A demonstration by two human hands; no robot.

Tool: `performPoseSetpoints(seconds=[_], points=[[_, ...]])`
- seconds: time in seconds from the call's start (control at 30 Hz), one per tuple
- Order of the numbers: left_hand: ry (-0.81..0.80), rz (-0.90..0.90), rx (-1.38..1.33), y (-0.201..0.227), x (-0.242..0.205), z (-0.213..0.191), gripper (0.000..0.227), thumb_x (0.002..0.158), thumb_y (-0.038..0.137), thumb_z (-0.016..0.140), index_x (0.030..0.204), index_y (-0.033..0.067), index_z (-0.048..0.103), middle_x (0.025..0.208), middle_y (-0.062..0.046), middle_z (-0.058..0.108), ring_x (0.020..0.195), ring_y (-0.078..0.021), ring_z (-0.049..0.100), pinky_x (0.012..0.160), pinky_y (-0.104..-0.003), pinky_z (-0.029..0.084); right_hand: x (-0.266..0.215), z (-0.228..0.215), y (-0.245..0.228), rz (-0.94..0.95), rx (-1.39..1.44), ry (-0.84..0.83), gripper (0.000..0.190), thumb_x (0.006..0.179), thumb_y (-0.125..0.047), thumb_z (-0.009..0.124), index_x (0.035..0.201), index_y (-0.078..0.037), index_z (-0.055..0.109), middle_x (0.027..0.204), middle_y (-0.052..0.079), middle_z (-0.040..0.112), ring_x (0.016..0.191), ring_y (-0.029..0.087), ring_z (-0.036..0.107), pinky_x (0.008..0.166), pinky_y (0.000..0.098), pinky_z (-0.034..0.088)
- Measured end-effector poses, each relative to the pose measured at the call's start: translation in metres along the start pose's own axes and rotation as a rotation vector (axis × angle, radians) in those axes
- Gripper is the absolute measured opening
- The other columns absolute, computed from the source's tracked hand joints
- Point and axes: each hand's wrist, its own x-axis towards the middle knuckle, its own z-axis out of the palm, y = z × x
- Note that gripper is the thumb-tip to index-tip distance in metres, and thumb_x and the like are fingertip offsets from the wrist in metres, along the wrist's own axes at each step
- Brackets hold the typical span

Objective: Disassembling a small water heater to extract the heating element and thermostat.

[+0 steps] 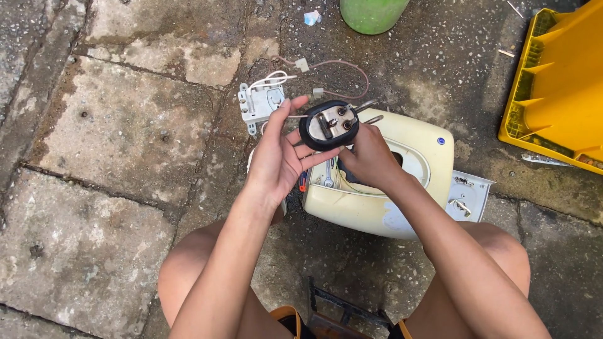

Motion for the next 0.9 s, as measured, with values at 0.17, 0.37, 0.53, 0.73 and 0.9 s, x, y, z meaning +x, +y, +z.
performPoseSetpoints(seconds=[0.17, 0.37, 0.53, 0.73, 0.9], points=[[-0.031, 0.100, 0.015, 0.008, -0.005, 0.005, 0.051, 0.102, 0.041, 0.053, 0.142, 0.0086, 0.051, 0.116, -0.032, 0.070, 0.100, -0.0447, 0.072, 0.089, -0.061, 0.063, 0.003, 0.000, -0.016, 0.049, 0.248, 0.008, 0.033, 0.085, 0.019, 0.056, 0.115, 0.007, 0.065, 0.099, 0.020, 0.072, 0.099, 0.030, 0.071, 0.082, 0.0413, 0.061], [-0.027, 0.078, -0.004, 0.005, -0.003, 0.002, 0.057, 0.101, 0.043, 0.052, 0.147, 0.0098, 0.048, 0.121, -0.032, 0.068, 0.103, -0.0444, 0.071, 0.090, -0.061, 0.062, 0.005, 0.001, -0.019, 0.106, 0.371, 0.000, 0.037, 0.083, 0.014, 0.067, 0.118, 0.003, 0.064, 0.108, 0.014, 0.071, 0.101, 0.026, 0.072, 0.075, 0.0329, 0.064], [-0.023, 0.066, -0.024, 0.002, -0.002, 0.006, 0.059, 0.101, 0.043, 0.052, 0.150, 0.0108, 0.046, 0.122, -0.031, 0.067, 0.104, -0.0437, 0.071, 0.091, -0.061, 0.061, 0.007, 0.001, -0.029, 0.080, 0.382, 0.087, 0.037, 0.081, 0.011, 0.076, 0.116, 0.002, 0.067, 0.106, 0.012, 0.068, 0.100, 0.028, 0.074, 0.071, 0.0299, 0.066], [0.005, 0.011, -0.048, 0.000, 0.002, 0.012, 0.062, 0.098, 0.047, 0.054, 0.149, 0.0126, 0.049, 0.123, -0.029, 0.066, 0.106, -0.0451, 0.070, 0.092, -0.061, 0.060, 0.006, 0.004, -0.017, 0.085, 0.337, 0.236, 0.034, 0.081, 0.015, 0.068, 0.108, -0.006, 0.076, 0.095, 0.005, 0.067, 0.099, 0.023, 0.073, 0.070, 0.0235, 0.065], [-0.004, -0.032, -0.155, -0.014, 0.011, 0.009, 0.065, 0.092, 0.057, 0.060, 0.133, 0.0057, 0.063, 0.115, -0.026, 0.071, 0.103, -0.0401, 0.073, 0.097, -0.058, 0.060, 0.007, -0.001, -0.012, 0.022, 0.308, 0.291, 0.032, 0.083, 0.017, 0.068, 0.108, -0.002, 0.076, 0.096, 0.009, 0.066, 0.099, 0.026, 0.072, 0.073, 0.0284, 0.066]])
